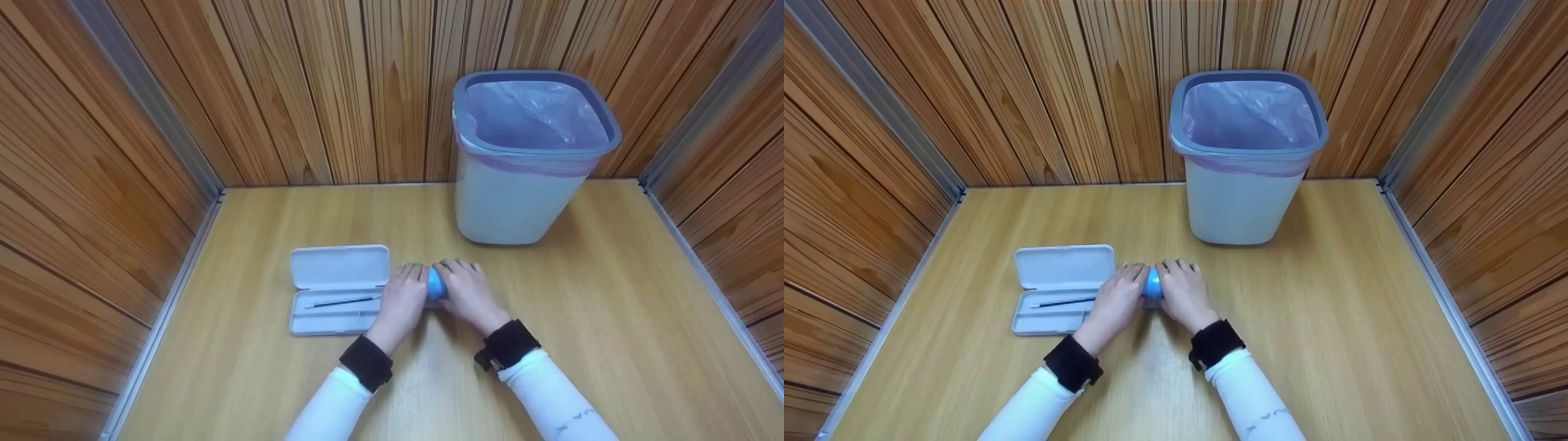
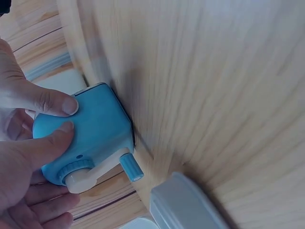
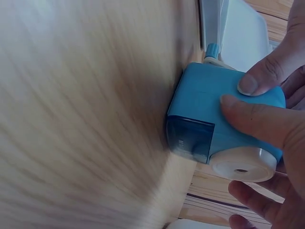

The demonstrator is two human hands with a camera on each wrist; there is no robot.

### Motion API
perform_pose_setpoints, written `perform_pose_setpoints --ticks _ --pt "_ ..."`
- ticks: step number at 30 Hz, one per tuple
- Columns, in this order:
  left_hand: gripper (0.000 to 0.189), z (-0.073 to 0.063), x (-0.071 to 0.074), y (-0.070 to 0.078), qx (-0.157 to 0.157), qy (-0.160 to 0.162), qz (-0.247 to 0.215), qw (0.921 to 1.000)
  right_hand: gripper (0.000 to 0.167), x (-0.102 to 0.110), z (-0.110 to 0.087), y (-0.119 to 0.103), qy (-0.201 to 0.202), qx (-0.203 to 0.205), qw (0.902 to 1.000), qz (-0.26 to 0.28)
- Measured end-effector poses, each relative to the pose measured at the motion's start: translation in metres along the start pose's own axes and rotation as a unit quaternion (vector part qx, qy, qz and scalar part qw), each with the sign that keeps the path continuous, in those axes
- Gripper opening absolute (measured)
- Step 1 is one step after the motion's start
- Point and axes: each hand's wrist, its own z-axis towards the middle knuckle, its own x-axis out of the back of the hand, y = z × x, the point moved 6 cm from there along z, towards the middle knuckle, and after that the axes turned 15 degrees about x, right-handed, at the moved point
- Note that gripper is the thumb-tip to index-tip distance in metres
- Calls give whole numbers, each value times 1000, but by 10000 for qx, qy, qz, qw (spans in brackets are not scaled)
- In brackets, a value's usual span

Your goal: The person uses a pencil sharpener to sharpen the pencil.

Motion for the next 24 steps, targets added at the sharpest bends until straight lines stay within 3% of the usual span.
perform_pose_setpoints --ticks 6,11,17,24 --pt "36 13 -7 -2 85 -124 -248 9996 71 -1 10 10 -100 -76 9999 -111" --pt "37 17 -9 -6 97 -188 -325 9992 72 -4 14 13 -88 -118 9999 -74" --pt "51 13 -13 -11 260 -80 -350 9990 82 -8 12 11 -52 2 9999 127" --pt "69 3 -7 -9 378 -262 -440 9980 105 -6 -4 10 -90 -140 9986 509"
